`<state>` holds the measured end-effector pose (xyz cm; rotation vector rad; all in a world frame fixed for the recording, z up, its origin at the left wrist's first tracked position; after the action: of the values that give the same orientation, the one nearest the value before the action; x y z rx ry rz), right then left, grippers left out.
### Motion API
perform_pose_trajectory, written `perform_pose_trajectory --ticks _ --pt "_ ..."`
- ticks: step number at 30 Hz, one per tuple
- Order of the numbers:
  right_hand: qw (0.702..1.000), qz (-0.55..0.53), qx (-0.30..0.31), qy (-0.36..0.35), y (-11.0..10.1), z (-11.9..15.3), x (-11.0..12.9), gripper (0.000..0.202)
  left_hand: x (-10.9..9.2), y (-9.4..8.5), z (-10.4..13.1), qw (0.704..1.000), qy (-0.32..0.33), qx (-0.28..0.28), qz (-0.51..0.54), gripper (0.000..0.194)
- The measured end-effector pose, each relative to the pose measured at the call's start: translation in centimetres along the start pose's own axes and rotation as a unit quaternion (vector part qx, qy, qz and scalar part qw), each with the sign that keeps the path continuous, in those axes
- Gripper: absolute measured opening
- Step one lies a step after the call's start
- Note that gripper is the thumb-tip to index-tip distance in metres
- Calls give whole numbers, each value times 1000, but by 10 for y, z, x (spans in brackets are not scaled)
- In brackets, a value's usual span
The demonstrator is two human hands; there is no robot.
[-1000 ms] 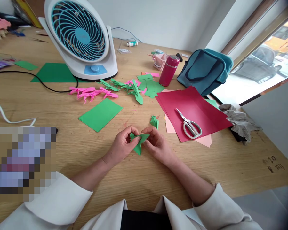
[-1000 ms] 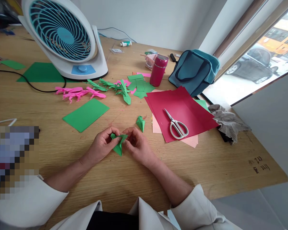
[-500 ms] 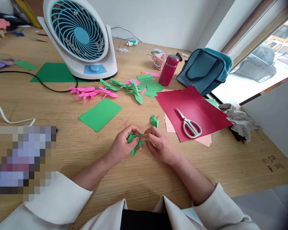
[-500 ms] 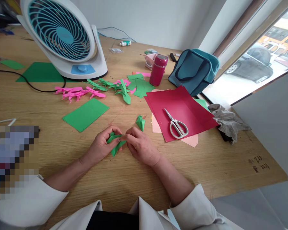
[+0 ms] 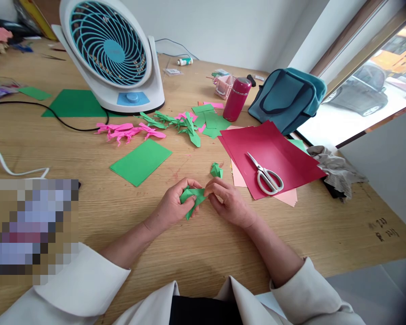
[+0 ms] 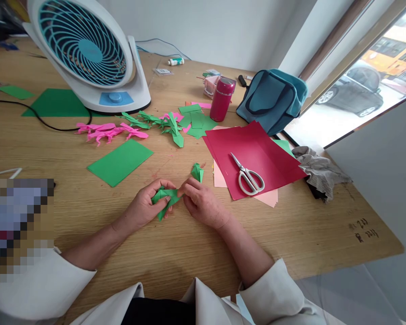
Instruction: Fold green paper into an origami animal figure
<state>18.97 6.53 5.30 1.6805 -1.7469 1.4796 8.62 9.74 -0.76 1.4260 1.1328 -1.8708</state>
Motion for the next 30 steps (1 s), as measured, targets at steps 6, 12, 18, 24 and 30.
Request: perform_pose_trajectory --ticks 6,12,18,24,30 --pt "1000 -19 -12 8 -3 -2 2 22 -4 0 2 998 23 1 -58 26" --pt "999 -22 -20 14 -5 -2 1 24 -35 -8 9 947 168 -91 -259 40" --pt "999 -19 -25 13 -6 -2 2 24 -50 -2 19 907 236 -111 -331 44" --pt "1000 -6 -18 8 -6 -2 4 24 -57 -1 24 890 260 -131 -352 39" --pt "1000 0 -6 9 -5 -2 4 24 -60 1 25 879 263 -126 -376 35"
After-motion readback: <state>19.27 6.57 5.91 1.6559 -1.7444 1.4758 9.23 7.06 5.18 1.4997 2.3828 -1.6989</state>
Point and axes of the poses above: each hand's wrist, its own z-axis away from the middle knuckle, its own y-axis out of the palm, x = y × z, the point moved 10 cm from there along -z, towards the middle knuckle, and after that the axes turned 15 degrees about -z, right-handed, at the moved point
